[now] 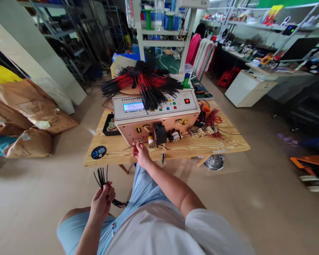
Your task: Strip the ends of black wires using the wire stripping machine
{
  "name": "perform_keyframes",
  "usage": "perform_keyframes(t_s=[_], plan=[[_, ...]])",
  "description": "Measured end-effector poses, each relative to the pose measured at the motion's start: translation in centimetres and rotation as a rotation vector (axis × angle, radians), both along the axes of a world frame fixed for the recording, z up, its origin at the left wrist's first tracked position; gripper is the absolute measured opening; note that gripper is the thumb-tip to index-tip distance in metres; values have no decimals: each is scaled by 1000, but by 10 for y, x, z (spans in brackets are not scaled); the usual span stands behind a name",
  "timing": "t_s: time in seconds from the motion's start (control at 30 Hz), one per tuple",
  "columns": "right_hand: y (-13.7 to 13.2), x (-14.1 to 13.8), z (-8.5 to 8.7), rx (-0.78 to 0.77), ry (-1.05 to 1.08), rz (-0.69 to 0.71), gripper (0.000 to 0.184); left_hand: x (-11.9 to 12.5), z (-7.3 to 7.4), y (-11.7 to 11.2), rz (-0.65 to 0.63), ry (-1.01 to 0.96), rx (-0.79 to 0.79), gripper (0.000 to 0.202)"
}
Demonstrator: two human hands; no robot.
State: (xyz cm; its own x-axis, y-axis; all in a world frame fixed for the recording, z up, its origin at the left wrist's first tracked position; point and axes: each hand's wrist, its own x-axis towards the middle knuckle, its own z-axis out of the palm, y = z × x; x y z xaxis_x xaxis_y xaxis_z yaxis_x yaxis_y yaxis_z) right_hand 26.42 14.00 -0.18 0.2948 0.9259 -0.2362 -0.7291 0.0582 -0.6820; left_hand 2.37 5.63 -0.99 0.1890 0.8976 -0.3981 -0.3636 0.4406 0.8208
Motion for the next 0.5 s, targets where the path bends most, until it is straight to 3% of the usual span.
perform_keyframes(t_s=[0.37,0.5], plan=[[1,-7,-7,-11,1,3,48,-1,3,0,-46,21,-6,40],[-6,-15,-10,-38,-93,22,53,1,3,1,-13,44,18,40]])
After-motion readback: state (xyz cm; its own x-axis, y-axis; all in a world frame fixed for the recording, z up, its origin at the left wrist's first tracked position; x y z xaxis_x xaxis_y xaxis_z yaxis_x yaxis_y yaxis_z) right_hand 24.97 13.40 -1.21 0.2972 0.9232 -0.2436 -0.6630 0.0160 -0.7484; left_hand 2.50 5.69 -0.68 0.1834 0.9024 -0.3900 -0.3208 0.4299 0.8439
